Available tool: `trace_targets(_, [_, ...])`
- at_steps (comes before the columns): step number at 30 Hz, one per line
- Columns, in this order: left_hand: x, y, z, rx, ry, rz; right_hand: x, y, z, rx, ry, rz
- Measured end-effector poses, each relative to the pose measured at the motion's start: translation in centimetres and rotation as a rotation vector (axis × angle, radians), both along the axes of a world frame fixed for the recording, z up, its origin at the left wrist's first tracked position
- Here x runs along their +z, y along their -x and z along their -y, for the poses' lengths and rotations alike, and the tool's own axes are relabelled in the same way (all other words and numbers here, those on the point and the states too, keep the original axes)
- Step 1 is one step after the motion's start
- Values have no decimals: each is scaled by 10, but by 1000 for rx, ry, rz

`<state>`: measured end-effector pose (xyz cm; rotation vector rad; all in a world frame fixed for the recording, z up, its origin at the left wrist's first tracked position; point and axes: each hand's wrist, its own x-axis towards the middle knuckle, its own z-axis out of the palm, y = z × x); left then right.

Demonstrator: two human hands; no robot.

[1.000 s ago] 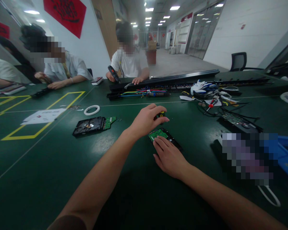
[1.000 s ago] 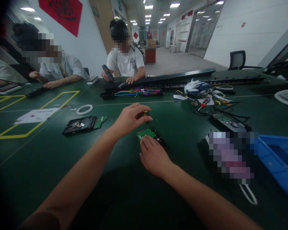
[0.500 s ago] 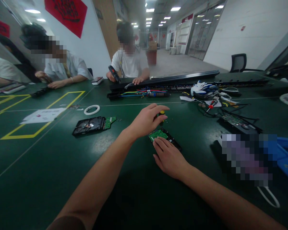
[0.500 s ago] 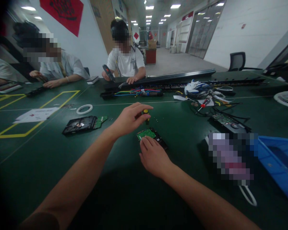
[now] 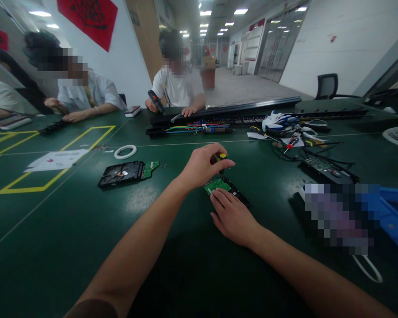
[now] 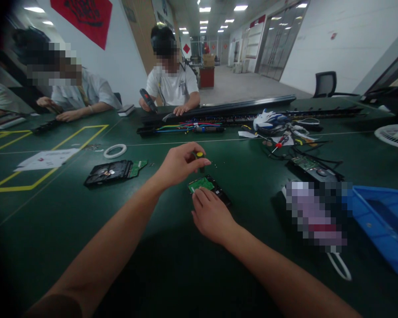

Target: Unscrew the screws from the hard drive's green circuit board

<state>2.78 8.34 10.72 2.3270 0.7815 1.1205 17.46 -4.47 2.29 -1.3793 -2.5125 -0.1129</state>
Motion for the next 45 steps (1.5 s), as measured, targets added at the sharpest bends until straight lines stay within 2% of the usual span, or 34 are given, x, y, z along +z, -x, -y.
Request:
trace_targets(3, [0, 3, -1, -82, 96, 22, -1, 0, 0, 1, -10, -2])
trace_targets(9, [6, 5, 2, -135, 71, -3, -3, -1, -1, 5, -3, -17])
trace_targets(15, [4, 10, 0, -220, 190, -25, -3, -1, -1, 4, 7, -20])
trace_targets(19, [1, 7, 0, -170, 102, -38, -3, 0, 0, 8, -2, -27])
trace_targets(24, [-1, -1, 0, -10, -124, -66, -4, -1, -1, 16, -15, -44])
trace_targets(27, [-3, -5, 1, 52, -173, -57, -3, -1, -1, 15, 1, -39])
trace_targets(32, [-3, -5, 0, -19, -114, -20, -1, -1, 0, 16, 21, -52])
trace_targets(38, [7, 7, 1, -144, -32, -102, -2, 0, 0, 9, 18, -47])
trace_targets(45, [6, 3, 2, -38, -140, -102, -3, -1, -1, 9, 13, -40])
